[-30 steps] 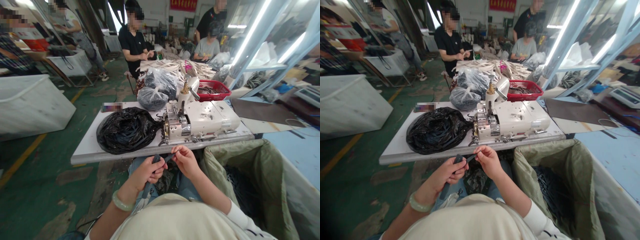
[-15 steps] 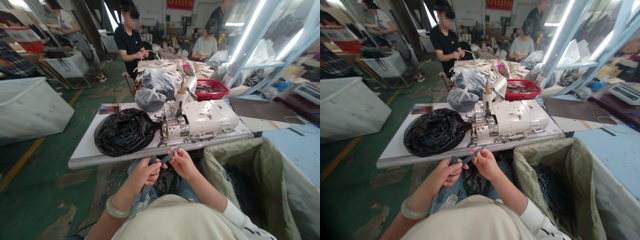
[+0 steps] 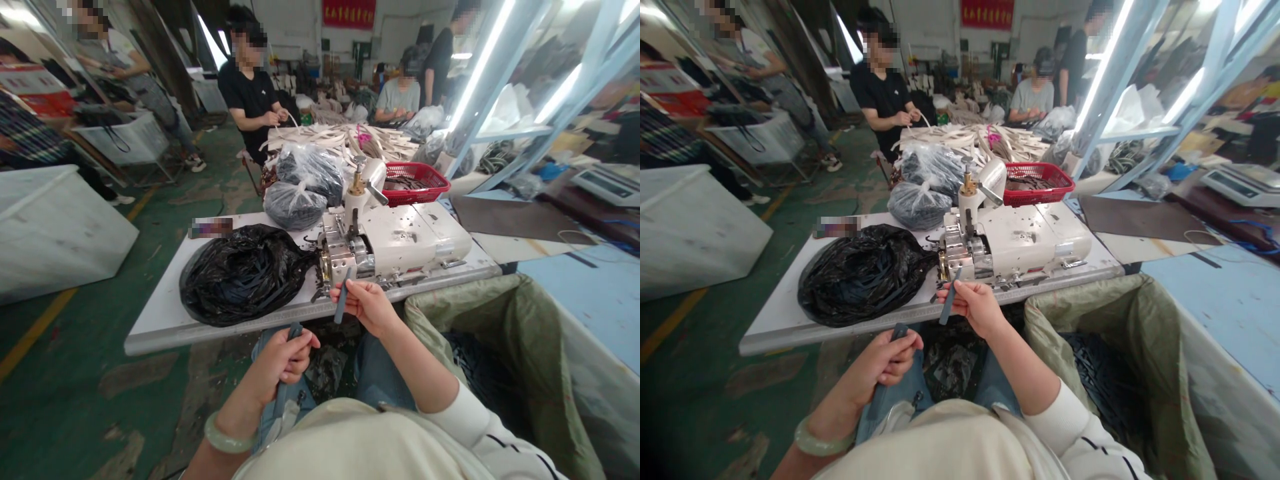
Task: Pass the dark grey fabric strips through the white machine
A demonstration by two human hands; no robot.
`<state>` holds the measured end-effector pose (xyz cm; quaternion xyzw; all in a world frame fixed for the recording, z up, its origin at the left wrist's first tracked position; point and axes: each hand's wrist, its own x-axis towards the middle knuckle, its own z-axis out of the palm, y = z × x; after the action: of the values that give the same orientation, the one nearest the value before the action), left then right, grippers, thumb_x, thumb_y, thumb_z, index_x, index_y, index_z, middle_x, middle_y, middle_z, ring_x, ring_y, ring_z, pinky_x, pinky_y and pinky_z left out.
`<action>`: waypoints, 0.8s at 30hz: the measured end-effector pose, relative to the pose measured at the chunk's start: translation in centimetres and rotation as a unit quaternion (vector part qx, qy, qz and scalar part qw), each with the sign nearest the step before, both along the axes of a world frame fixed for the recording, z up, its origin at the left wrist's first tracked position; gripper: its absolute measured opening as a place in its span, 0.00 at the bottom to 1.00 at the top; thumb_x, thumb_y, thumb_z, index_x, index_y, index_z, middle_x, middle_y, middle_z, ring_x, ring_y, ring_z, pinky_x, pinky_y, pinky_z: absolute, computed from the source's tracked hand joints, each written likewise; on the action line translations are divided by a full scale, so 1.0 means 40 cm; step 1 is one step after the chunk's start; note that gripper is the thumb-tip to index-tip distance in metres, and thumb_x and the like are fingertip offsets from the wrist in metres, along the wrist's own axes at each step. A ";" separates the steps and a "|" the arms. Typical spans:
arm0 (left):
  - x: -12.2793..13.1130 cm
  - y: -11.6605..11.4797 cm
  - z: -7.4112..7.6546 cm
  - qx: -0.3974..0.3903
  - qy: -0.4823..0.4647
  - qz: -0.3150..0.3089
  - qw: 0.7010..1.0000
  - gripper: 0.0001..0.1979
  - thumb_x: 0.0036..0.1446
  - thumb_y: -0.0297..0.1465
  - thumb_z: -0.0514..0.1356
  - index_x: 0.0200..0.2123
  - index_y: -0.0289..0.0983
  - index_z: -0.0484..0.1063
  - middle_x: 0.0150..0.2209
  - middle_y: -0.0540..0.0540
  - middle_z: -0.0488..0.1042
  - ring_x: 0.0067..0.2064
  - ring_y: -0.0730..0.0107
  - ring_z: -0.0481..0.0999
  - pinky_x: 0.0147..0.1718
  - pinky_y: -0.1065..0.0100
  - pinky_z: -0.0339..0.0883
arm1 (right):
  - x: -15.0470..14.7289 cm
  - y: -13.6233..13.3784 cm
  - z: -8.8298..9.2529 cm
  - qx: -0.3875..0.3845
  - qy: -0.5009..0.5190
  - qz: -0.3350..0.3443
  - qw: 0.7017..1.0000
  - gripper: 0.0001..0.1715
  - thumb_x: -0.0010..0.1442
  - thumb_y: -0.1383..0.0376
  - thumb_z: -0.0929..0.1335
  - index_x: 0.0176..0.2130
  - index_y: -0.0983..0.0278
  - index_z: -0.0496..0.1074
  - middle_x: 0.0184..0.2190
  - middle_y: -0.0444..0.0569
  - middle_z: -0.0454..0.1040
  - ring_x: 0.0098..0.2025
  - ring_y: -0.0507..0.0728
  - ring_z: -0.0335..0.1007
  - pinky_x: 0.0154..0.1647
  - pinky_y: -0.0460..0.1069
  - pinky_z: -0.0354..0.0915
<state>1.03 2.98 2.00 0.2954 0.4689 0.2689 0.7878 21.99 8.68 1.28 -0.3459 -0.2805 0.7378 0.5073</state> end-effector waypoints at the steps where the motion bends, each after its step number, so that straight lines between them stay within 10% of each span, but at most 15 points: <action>1: -0.006 0.000 -0.001 -0.005 -0.002 0.001 1.000 0.14 0.52 0.40 0.63 0.31 0.34 0.68 0.18 0.60 0.47 0.17 0.85 0.41 0.12 0.82 0.36 | -0.002 -0.004 0.001 -0.001 0.005 0.005 1.000 0.15 0.54 0.57 0.73 0.36 0.67 0.77 0.31 0.52 0.78 0.33 0.56 0.76 0.33 0.48 0.73; 24: 0.055 0.006 0.011 0.035 0.001 0.027 0.999 0.18 0.46 0.39 0.68 0.32 0.35 0.66 0.16 0.62 0.48 0.16 0.86 0.44 0.13 0.80 0.36 | -0.038 -0.039 -0.011 -0.029 0.023 0.037 0.999 0.14 0.56 0.59 0.72 0.38 0.69 0.76 0.33 0.54 0.79 0.35 0.54 0.76 0.37 0.46 0.72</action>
<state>3.23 3.23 2.43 0.3105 0.4680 0.3058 0.7688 20.48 7.11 0.85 -0.3330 -0.2600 0.7716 0.4755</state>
